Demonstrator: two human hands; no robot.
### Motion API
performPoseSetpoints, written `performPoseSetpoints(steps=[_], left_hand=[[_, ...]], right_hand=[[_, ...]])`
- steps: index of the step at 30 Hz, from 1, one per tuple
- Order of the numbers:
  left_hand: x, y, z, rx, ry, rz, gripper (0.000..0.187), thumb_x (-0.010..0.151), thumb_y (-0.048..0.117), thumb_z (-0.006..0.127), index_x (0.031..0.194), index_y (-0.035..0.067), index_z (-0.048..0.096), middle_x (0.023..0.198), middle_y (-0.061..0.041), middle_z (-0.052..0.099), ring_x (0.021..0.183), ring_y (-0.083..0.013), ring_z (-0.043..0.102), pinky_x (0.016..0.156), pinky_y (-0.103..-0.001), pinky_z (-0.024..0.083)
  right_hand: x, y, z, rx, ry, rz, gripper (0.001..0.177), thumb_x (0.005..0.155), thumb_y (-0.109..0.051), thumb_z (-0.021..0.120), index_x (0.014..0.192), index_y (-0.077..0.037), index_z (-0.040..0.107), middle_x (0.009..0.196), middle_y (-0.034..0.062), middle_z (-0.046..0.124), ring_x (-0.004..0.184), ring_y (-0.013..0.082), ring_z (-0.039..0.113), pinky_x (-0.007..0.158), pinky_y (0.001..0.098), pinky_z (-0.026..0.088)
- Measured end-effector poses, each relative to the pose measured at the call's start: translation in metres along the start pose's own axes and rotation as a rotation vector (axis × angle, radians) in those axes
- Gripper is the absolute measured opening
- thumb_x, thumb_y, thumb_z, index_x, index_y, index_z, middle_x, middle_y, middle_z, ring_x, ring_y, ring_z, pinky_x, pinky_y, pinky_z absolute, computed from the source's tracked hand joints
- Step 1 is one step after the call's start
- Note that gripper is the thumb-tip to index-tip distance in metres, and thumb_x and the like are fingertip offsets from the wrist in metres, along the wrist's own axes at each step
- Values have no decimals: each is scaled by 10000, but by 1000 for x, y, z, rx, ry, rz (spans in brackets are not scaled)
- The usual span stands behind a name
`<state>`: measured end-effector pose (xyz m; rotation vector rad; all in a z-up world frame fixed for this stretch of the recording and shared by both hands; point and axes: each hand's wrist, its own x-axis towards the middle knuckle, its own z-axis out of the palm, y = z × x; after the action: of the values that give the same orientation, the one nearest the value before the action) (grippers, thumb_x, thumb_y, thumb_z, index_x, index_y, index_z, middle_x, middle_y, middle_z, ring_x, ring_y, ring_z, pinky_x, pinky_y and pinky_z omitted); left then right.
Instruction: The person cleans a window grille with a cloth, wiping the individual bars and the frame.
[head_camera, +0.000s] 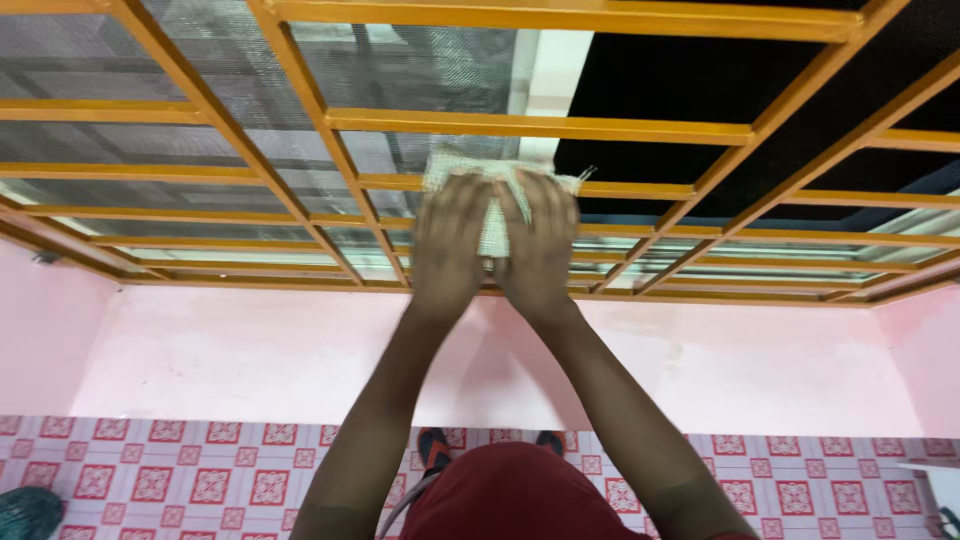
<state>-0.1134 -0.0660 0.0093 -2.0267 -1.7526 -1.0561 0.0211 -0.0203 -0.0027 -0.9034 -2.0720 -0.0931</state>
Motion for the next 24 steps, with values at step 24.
performPoseSetpoints(steps=[24], left_hand=[[25, 95, 80, -190, -61, 219, 622, 942, 60, 575, 1541, 0, 417, 1572, -181, 444, 1506, -331, 377, 1295, -535, 227]], right_hand=[[-67, 115, -36, -139, 242, 79, 833, 753, 141, 676, 1522, -95, 459, 1550, 125, 462, 1504, 361, 390, 1282, 526, 315]])
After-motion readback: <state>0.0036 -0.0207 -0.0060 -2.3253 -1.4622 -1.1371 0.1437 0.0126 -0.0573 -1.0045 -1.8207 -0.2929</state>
